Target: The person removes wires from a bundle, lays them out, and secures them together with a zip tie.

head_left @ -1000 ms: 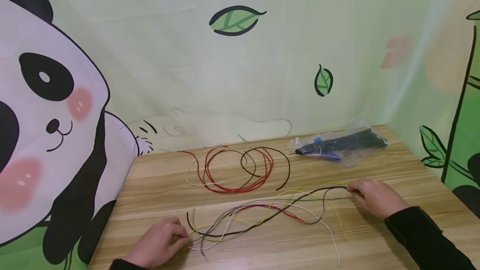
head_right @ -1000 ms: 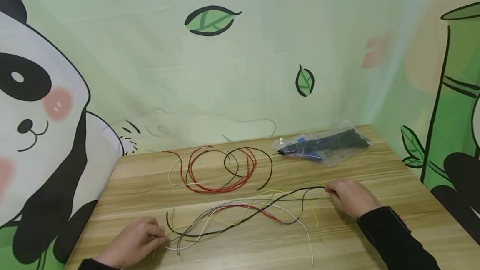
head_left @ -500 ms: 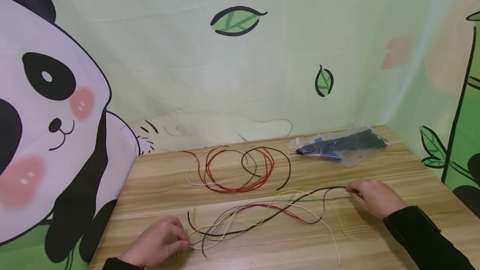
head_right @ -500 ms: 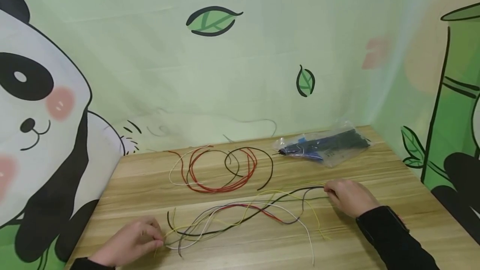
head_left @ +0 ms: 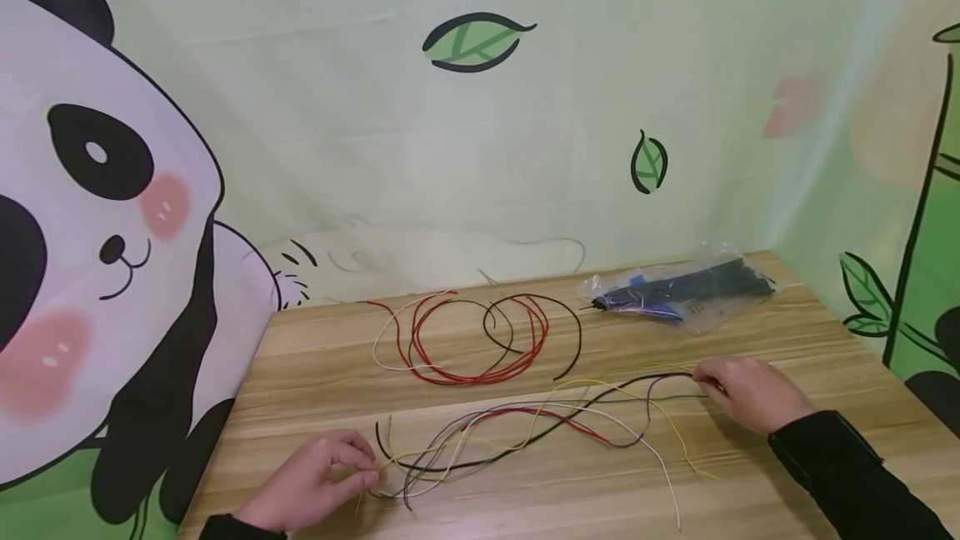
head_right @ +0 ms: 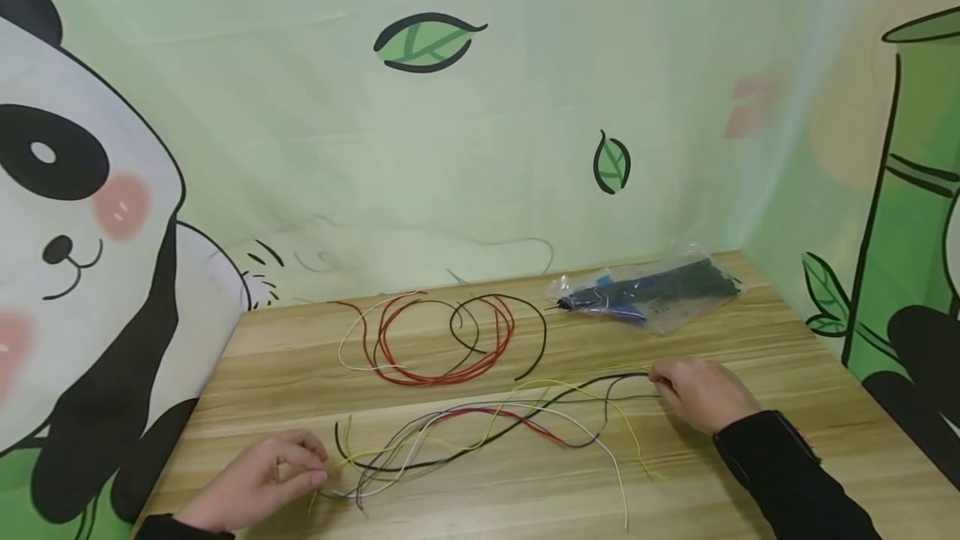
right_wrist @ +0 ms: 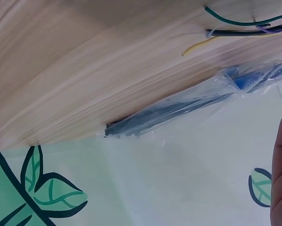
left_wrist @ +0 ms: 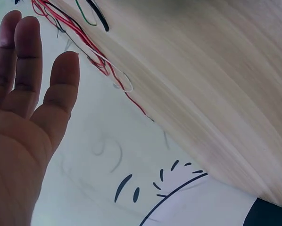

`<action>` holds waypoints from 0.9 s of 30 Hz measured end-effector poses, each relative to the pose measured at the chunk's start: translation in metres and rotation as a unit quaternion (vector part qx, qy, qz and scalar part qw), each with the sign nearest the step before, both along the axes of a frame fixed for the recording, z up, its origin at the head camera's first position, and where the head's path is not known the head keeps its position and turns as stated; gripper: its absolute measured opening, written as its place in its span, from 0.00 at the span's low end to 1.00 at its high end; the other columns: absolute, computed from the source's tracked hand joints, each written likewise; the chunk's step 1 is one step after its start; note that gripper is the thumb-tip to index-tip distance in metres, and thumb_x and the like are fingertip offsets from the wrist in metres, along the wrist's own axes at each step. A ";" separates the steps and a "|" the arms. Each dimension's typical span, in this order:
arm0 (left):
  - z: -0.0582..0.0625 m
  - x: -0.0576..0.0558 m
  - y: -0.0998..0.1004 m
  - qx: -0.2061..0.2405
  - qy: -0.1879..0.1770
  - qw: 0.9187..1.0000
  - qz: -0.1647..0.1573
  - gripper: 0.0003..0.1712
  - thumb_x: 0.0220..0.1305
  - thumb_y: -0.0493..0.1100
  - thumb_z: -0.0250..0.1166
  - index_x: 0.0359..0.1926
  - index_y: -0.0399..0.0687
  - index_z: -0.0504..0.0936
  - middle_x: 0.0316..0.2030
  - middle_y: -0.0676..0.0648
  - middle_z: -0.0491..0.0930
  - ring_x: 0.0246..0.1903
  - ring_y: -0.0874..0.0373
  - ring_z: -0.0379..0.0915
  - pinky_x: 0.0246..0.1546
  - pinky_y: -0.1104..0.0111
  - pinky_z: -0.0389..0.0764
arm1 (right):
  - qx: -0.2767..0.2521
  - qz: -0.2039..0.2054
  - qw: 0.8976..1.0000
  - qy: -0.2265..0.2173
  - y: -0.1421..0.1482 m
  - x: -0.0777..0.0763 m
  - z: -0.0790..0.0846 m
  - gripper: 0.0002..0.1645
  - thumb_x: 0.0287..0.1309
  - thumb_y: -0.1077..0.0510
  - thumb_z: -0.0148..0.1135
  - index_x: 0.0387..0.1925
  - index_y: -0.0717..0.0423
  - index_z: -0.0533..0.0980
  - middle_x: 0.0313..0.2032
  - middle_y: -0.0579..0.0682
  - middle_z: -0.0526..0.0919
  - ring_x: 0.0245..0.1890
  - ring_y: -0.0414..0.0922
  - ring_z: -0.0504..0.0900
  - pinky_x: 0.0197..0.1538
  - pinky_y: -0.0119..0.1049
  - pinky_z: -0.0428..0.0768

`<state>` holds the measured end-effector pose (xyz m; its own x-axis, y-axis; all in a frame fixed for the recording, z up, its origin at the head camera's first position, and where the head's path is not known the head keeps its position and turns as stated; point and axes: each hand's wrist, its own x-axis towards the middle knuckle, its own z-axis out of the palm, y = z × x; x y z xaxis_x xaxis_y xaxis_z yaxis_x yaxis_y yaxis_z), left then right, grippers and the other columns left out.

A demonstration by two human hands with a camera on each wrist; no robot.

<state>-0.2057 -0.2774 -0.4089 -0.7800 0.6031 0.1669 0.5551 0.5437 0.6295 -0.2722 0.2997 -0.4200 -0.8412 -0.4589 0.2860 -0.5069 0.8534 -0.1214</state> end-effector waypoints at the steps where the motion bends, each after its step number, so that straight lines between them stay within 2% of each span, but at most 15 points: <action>1: 0.000 0.000 0.000 0.001 0.001 1.000 0.002 0.07 0.64 0.43 0.64 0.30 0.56 0.86 0.34 0.60 0.78 0.35 0.67 0.73 0.37 0.67 0.75 | 0.000 0.001 1.000 0.003 0.000 0.000 0.000 0.05 0.51 0.63 0.70 0.32 0.54 0.82 0.30 0.46 0.84 0.31 0.46 0.84 0.36 0.45 0.80; 6: 0.001 0.001 0.000 0.001 -0.002 1.000 0.017 0.09 0.65 0.42 0.63 0.28 0.57 0.86 0.33 0.62 0.78 0.35 0.67 0.74 0.36 0.68 0.76 | -0.001 0.005 1.000 0.011 0.000 0.000 0.001 0.06 0.50 0.63 0.70 0.32 0.54 0.83 0.30 0.46 0.84 0.31 0.46 0.84 0.36 0.44 0.80; 17: 0.002 0.002 -0.002 -0.025 -0.002 0.998 0.058 0.10 0.67 0.47 0.62 0.28 0.58 0.86 0.30 0.63 0.78 0.33 0.69 0.74 0.35 0.65 0.77 | 0.004 0.006 1.000 -0.012 -0.008 -0.003 0.012 0.04 0.53 0.64 0.68 0.31 0.52 0.82 0.29 0.45 0.84 0.29 0.44 0.83 0.33 0.43 0.79; 20: 0.002 0.002 -0.002 -0.032 0.001 0.997 0.069 0.09 0.66 0.46 0.63 0.28 0.58 0.86 0.30 0.63 0.78 0.32 0.69 0.73 0.34 0.65 0.77 | 0.002 0.007 1.000 -0.011 -0.010 -0.004 0.015 0.04 0.53 0.63 0.68 0.32 0.52 0.82 0.29 0.44 0.84 0.30 0.43 0.83 0.34 0.42 0.79; 25: 0.002 0.003 -0.003 -0.048 0.009 0.995 0.091 0.08 0.65 0.47 0.63 0.28 0.59 0.85 0.29 0.65 0.77 0.31 0.70 0.73 0.35 0.65 0.76 | 0.004 0.017 1.000 -0.010 -0.014 -0.007 0.021 0.04 0.53 0.64 0.68 0.31 0.52 0.82 0.26 0.41 0.82 0.26 0.37 0.78 0.30 0.39 0.76; 27: 0.002 0.003 -0.004 -0.056 0.025 0.992 0.106 0.07 0.64 0.47 0.64 0.29 0.59 0.85 0.29 0.65 0.77 0.31 0.70 0.72 0.35 0.65 0.76 | 0.005 0.024 1.000 -0.011 -0.015 -0.009 0.024 0.05 0.53 0.64 0.68 0.30 0.51 0.81 0.25 0.40 0.80 0.24 0.35 0.76 0.29 0.37 0.75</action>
<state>-0.2023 -0.2811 -0.4070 -0.8842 0.4428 0.1486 0.4488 0.7173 0.5331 -0.2816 0.2844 -0.3957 -0.8245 -0.5009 0.2631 -0.5439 0.8298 -0.1249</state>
